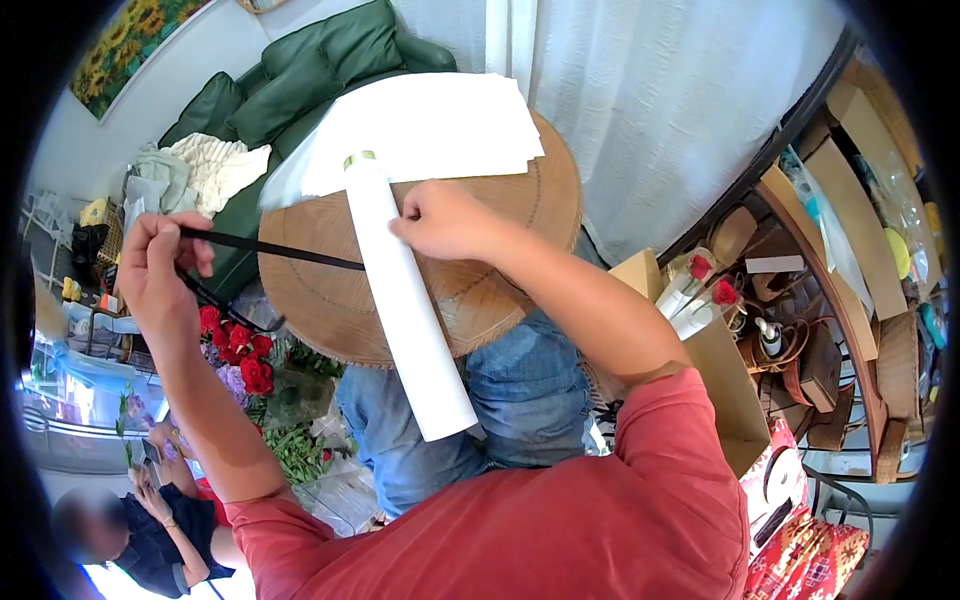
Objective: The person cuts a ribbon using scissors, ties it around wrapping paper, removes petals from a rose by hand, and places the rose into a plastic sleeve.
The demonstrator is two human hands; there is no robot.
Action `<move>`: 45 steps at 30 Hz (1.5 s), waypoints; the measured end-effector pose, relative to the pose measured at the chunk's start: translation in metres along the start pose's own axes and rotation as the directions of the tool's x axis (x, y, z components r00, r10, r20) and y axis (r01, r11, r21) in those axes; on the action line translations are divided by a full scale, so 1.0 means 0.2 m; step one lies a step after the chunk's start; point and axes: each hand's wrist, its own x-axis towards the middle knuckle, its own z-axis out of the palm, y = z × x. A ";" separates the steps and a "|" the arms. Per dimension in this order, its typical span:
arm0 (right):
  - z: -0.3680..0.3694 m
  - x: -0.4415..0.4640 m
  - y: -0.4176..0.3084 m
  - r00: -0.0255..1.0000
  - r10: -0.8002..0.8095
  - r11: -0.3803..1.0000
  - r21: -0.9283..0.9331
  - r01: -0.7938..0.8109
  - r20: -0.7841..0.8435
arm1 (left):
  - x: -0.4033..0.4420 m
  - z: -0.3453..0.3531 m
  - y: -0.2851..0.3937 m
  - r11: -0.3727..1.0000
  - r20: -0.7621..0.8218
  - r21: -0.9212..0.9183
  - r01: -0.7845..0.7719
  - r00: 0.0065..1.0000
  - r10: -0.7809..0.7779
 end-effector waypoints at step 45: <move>0.11 -0.09 0.17 0.968 0.253 0.967 -0.023 -0.253 0.001 | -1.58 0.92 -0.93 0.259 0.312 -0.587 0.767 0.509 -0.802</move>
